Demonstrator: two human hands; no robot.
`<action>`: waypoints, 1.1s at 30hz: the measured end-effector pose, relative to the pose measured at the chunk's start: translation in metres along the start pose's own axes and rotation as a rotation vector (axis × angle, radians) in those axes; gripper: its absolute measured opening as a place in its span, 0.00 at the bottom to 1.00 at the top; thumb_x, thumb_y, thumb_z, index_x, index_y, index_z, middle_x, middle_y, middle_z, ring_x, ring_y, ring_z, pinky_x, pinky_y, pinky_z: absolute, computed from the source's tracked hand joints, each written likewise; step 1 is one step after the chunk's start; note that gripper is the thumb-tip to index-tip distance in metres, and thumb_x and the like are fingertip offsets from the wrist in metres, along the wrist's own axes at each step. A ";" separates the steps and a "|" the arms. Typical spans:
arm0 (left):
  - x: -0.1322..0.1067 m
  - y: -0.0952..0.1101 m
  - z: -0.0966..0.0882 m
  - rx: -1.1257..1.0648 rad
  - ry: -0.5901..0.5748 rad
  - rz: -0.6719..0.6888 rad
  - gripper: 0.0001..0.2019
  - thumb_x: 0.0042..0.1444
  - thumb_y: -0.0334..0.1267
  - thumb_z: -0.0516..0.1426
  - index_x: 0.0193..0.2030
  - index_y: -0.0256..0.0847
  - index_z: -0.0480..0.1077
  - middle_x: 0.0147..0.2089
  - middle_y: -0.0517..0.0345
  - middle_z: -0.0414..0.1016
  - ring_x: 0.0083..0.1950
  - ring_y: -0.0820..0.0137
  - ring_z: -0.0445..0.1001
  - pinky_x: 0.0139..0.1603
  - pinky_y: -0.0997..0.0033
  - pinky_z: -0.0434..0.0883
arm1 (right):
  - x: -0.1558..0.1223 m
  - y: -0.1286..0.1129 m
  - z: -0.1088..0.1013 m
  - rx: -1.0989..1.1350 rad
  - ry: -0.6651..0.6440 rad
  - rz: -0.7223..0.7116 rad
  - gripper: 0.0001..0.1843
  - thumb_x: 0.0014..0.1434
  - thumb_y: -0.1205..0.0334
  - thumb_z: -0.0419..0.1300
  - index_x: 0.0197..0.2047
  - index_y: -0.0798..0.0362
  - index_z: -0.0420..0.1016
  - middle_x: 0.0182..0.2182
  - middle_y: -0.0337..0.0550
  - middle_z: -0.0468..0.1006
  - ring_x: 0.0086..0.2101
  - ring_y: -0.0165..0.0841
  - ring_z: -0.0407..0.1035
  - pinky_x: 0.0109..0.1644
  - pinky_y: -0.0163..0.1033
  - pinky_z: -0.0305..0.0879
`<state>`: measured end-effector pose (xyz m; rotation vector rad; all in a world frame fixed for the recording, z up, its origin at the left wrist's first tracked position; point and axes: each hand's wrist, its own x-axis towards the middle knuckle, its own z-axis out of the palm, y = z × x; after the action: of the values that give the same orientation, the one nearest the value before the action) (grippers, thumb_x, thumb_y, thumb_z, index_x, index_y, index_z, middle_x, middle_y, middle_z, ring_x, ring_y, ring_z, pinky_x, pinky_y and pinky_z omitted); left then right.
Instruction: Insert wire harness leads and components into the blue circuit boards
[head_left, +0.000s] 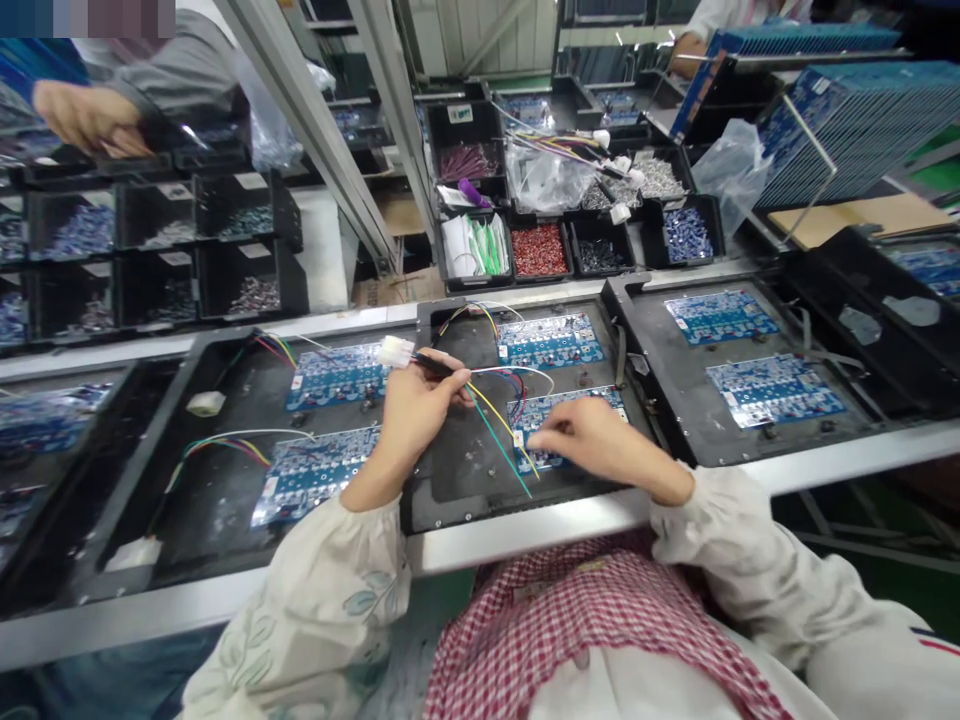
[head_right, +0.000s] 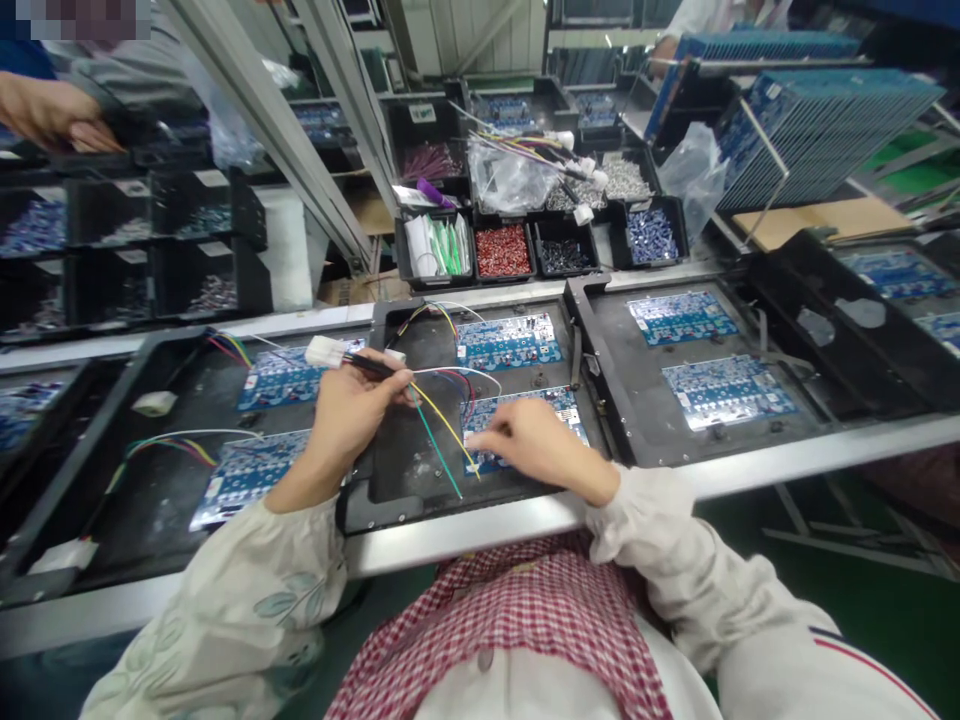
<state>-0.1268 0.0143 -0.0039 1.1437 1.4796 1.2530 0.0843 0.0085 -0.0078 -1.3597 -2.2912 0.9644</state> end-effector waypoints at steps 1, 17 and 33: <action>0.000 0.000 0.000 0.002 0.003 0.001 0.08 0.43 0.34 0.61 0.28 0.36 0.65 0.21 0.64 0.69 0.21 0.74 0.72 0.23 0.75 0.73 | -0.001 -0.006 0.001 0.075 -0.080 -0.033 0.08 0.53 0.59 0.63 0.25 0.54 0.76 0.19 0.37 0.76 0.22 0.28 0.69 0.27 0.33 0.60; -0.004 0.003 0.003 0.021 -0.095 -0.026 0.06 0.43 0.29 0.60 0.25 0.36 0.65 0.19 0.65 0.68 0.19 0.74 0.71 0.22 0.75 0.73 | 0.026 -0.003 0.027 0.089 0.256 -0.118 0.02 0.51 0.66 0.64 0.28 0.54 0.77 0.24 0.37 0.78 0.25 0.26 0.70 0.30 0.30 0.61; -0.003 -0.001 0.003 0.051 -0.073 -0.061 0.05 0.43 0.30 0.60 0.26 0.36 0.66 0.19 0.64 0.69 0.20 0.73 0.72 0.24 0.74 0.73 | 0.012 -0.005 0.017 -0.020 0.162 -0.100 0.05 0.52 0.62 0.64 0.31 0.55 0.78 0.28 0.41 0.78 0.27 0.28 0.70 0.32 0.32 0.61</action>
<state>-0.1238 0.0122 -0.0049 1.1575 1.4881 1.1261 0.0659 0.0103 -0.0179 -1.2688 -2.2293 0.7730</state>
